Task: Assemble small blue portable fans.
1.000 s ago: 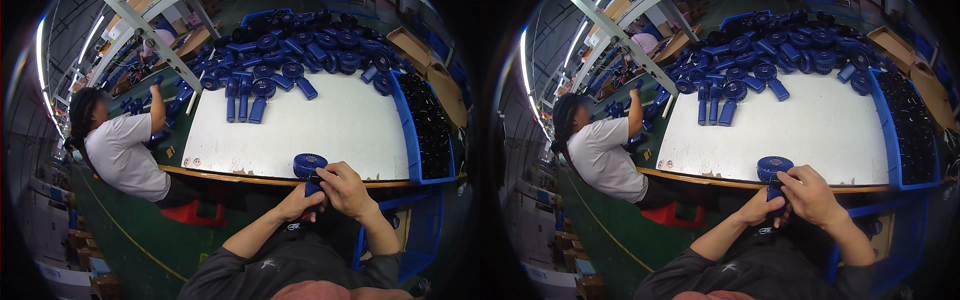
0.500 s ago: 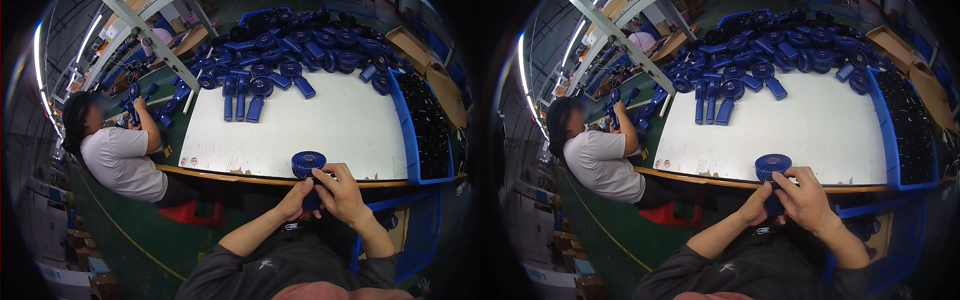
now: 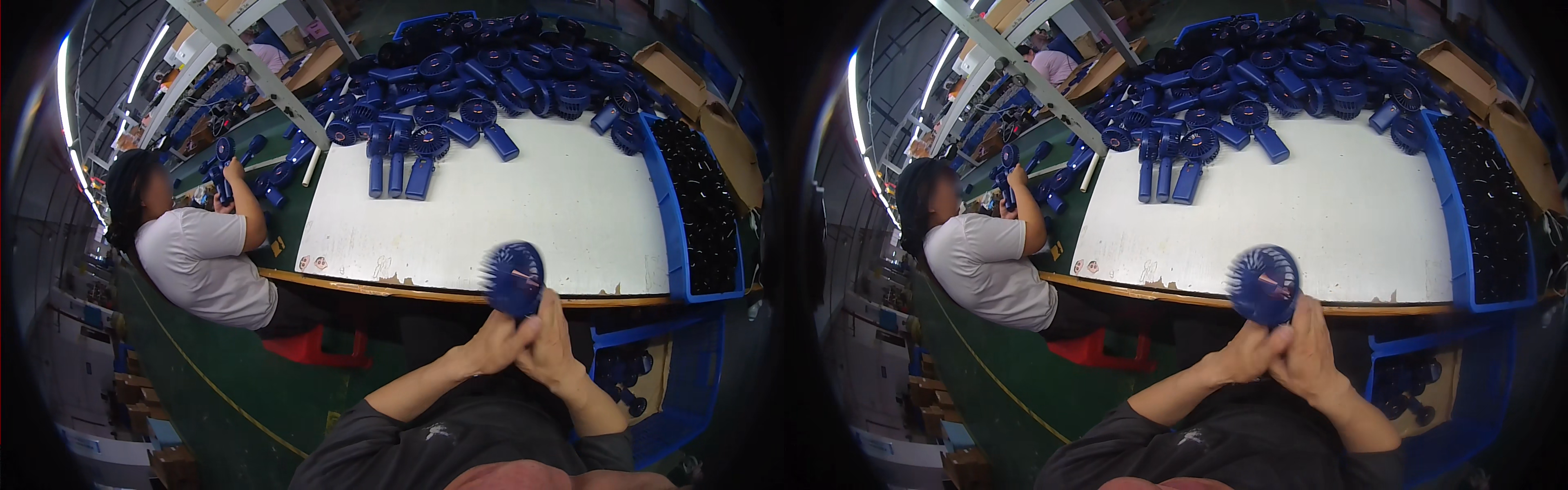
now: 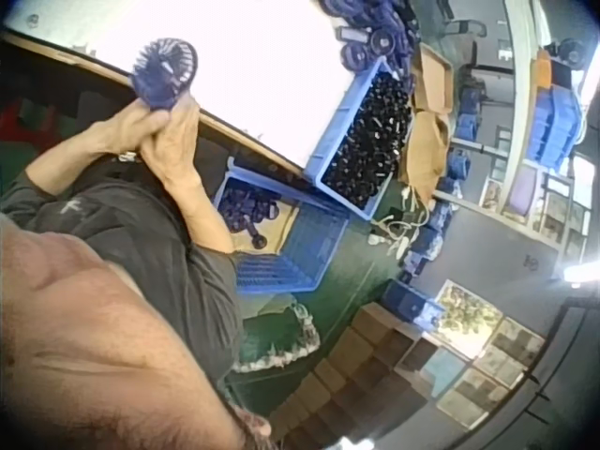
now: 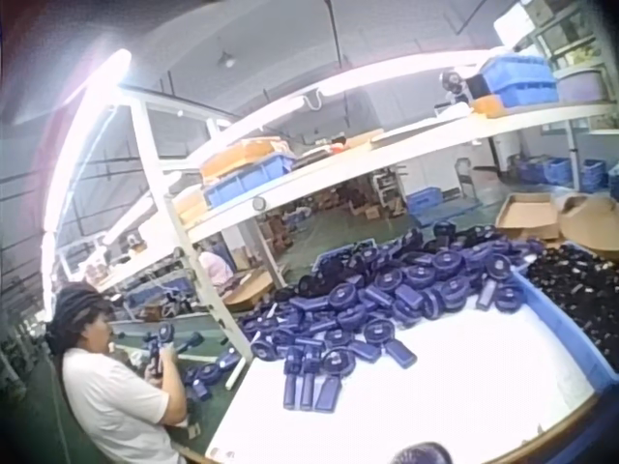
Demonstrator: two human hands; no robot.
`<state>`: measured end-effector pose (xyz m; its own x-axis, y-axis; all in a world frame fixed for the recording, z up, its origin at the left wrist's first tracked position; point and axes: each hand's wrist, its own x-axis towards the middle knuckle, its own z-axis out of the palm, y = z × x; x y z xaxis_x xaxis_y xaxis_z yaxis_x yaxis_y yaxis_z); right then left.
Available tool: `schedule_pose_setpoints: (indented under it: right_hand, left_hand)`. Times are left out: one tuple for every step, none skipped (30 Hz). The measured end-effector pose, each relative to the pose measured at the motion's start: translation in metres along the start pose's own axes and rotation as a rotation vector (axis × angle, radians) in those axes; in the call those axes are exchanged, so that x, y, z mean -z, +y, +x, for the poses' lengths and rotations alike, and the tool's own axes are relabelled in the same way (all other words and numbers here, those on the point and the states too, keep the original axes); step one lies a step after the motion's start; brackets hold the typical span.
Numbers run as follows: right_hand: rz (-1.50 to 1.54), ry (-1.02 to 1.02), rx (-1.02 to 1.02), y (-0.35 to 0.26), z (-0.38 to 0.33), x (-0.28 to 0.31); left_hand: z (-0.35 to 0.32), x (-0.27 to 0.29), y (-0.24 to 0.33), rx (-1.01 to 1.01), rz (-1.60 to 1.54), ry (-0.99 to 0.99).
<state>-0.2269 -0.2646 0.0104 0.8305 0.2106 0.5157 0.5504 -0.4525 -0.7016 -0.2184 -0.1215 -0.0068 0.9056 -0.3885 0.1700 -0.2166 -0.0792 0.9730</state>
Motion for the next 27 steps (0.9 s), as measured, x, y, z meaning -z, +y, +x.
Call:
schedule_pose_setpoints:
  right_hand:
    - [0.259,-0.052,-0.253,0.003,-0.005,0.004]
    - [0.522,-0.108,-0.503,0.002,-0.01,0.008]
    - [0.783,-0.164,-0.754,0.002,-0.017,0.01]
    - [0.793,-0.083,-0.6,0.005,-0.023,0.009]
    - [0.765,0.041,-0.553,0.006,-0.027,0.005]
    - [0.763,0.15,-0.494,0.008,-0.026,0.007]
    - [0.76,0.262,-0.436,0.006,-0.022,0.008]
    - [0.8,0.328,-0.421,0.013,-0.024,0.006]
    - [0.743,0.387,-0.368,0.016,-0.023,0.008]
    - [0.753,0.411,-0.359,0.016,-0.023,0.01]
    - [0.765,0.433,-0.348,0.017,-0.022,0.013]
    - [0.897,0.353,-0.341,0.017,-0.021,0.02]
    - [1.026,0.265,-0.334,0.019,-0.021,0.028]
    - [1.153,0.174,-0.326,0.023,-0.021,0.035]
    - [1.169,0.136,-0.377,0.028,-0.023,0.04]
    - [1.183,0.099,-0.429,0.033,-0.028,0.046]
    - [1.197,0.062,-0.48,0.036,-0.032,0.05]
    - [1.237,0.045,-0.512,0.037,-0.035,0.052]
    - [1.234,0.032,-0.517,0.038,-0.038,0.054]
    - [1.23,0.02,-0.522,0.039,-0.041,0.056]
    - [1.226,0.008,-0.526,0.039,-0.044,0.058]
    - [1.256,0.028,-0.558,0.037,-0.046,0.061]
    - [1.275,0.014,-0.565,0.037,-0.049,0.063]
    - [1.295,0.001,-0.572,0.04,-0.052,0.066]
    - [1.312,-0.016,-0.58,0.042,-0.055,0.069]
    - [1.287,-0.023,-0.597,0.043,-0.059,0.073]
    - [1.241,-0.011,-0.614,0.041,-0.062,0.078]
  left_hand:
    - [0.006,0.004,0.018,-0.096,0.139,-0.036]
    - [0.011,0.009,0.038,-0.196,0.28,-0.051]
    - [0.013,0.012,0.037,-0.194,0.275,-0.09]
    - [0.014,0.015,0.036,-0.192,0.271,-0.127]
    - [0.014,0.016,0.034,-0.191,0.266,-0.166]
    - [0.013,0.014,0.033,-0.193,0.378,-0.104]
    - [0.01,0.01,0.026,-0.054,0.144,-0.103]
    - [0.006,0.004,0.016,0.086,-0.091,-0.104]
    - [0.001,-0.006,0.008,0.226,-0.327,-0.103]
    - [-0.001,-0.021,0.0,0.206,-0.567,-0.037]
    - [-0.005,-0.028,-0.005,0.26,-0.622,-0.09]
    - [-0.008,-0.033,-0.009,0.315,-0.676,-0.143]
    - [-0.008,-0.034,-0.007,0.367,-0.734,-0.192]
    - [-0.009,-0.036,-0.003,0.364,-0.756,-0.162]
    - [-0.008,-0.034,0.0,0.361,-0.73,-0.164]
    - [-0.006,-0.03,0.005,0.358,-0.703,-0.167]
    - [-0.005,-0.028,0.007,0.355,-0.677,-0.17]
    - [-0.007,-0.03,0.004,0.369,-0.695,-0.184]
    - [-0.01,-0.031,-0.001,0.388,-0.708,-0.2]
    - [-0.012,-0.034,-0.005,0.407,-0.721,-0.216]
    - [-0.013,-0.036,-0.008,0.401,-0.705,-0.223]
    - [-0.014,-0.038,-0.009,0.393,-0.69,-0.233]
    - [-0.014,-0.04,-0.01,0.385,-0.675,-0.244]
    - [-0.015,-0.041,-0.012,0.407,-0.677,-0.285]
    - [-0.016,-0.043,-0.014,0.427,-0.682,-0.323]
    - [-0.016,-0.044,-0.015,0.447,-0.686,-0.361]
    - [-0.016,-0.045,-0.014,0.456,-0.674,-0.413]
